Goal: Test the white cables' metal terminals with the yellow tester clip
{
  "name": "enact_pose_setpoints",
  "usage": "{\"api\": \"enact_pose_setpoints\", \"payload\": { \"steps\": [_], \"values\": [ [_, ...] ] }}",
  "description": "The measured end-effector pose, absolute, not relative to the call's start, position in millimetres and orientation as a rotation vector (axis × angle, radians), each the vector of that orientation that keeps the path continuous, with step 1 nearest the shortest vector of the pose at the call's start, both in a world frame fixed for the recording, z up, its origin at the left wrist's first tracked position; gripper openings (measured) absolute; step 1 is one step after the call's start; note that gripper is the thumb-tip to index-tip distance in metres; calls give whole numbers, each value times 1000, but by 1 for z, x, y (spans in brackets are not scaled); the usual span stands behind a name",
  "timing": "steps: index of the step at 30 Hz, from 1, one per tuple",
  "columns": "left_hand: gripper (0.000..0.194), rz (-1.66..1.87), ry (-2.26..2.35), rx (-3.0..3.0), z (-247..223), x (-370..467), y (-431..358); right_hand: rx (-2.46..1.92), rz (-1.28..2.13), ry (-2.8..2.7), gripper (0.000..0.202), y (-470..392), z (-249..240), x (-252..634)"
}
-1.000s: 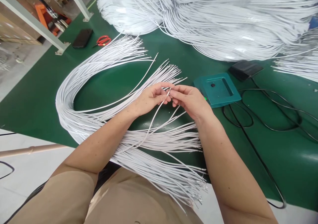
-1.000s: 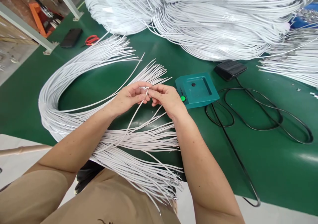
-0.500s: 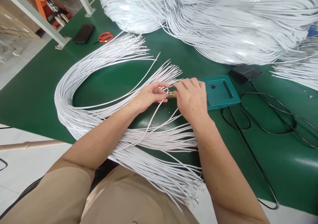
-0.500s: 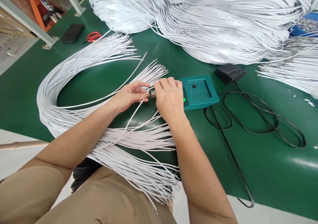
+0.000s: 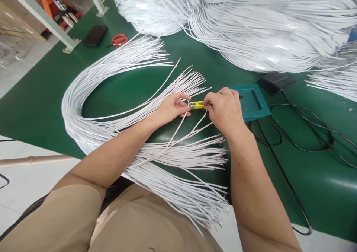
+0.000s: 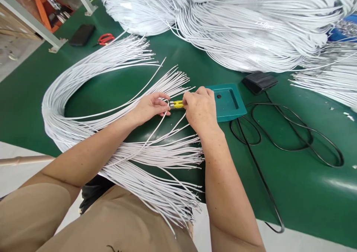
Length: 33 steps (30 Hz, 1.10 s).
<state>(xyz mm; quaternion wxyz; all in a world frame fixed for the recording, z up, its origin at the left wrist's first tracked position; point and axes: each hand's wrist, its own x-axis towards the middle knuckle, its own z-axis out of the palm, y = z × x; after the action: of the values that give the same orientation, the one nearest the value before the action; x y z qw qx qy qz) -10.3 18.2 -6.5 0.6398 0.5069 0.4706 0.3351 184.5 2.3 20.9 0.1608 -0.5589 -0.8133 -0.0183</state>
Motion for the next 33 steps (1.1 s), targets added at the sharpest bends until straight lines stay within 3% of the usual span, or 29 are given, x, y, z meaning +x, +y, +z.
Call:
{"api": "enact_pose_setpoints", "payload": {
  "steps": [18, 25, 33],
  "values": [
    [30, 760, 1139, 1246, -12, -5, 15, -1623, -34, -2295, 16, 1, 25, 188],
    [28, 743, 1120, 1204, -9, -8, 16, -1958, -304, -1942, 43, -3, 23, 206],
    [35, 760, 1065, 1210, 0, -22, 18, -1952, -254, -1905, 45, 2, 16, 208]
  ]
}}
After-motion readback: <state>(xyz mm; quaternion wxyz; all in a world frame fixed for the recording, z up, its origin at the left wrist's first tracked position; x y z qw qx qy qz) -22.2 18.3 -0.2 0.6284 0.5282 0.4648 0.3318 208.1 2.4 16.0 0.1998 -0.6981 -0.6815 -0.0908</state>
